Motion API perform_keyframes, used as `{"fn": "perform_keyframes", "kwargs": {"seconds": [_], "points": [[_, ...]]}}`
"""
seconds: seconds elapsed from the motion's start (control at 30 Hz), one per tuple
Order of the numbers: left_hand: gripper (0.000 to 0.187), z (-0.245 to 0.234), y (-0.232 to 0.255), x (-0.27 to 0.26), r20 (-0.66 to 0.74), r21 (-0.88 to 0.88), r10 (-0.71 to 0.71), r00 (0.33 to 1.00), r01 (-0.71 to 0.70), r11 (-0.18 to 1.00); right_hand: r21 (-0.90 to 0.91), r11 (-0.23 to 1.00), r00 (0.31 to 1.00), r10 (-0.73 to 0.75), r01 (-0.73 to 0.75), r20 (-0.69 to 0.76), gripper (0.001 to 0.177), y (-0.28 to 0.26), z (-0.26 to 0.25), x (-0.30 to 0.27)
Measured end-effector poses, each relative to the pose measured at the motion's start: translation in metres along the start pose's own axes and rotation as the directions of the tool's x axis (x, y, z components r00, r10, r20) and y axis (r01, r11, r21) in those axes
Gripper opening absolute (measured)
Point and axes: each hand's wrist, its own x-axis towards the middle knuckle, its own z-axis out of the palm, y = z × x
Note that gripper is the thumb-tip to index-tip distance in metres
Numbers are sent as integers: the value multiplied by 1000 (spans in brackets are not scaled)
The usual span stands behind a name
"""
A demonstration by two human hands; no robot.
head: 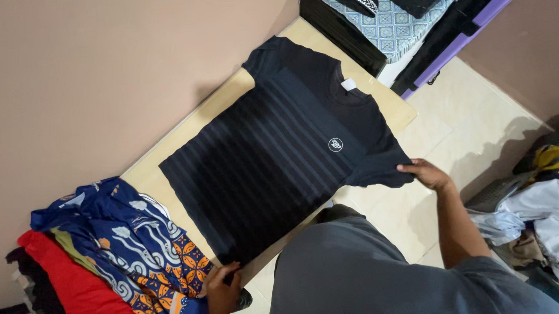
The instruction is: The person opens a purple cabinet to place a white shirt inside. They then take a black striped shirt from a pile of clothes on the floor, spread it on a table, and fold it.
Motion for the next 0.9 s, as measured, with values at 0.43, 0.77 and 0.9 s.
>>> {"fn": "perform_keyframes", "kwargs": {"seconds": [0.43, 0.77, 0.9], "points": [[25, -54, 43, 119, -57, -448, -419, 906, 352, 822, 453, 825, 929, -369, 338, -21, 13, -165, 16, 123], [34, -28, -22, 178, -172, -456, -576, 799, 454, 765, -768, 603, 746, -609, 216, -269, 41, -138, 50, 206], [10, -8, -24, 165, -290, -501, -319, 902, 141, 854, -823, 543, 746, -616, 168, -254, 32, -127, 56, 206]]}}
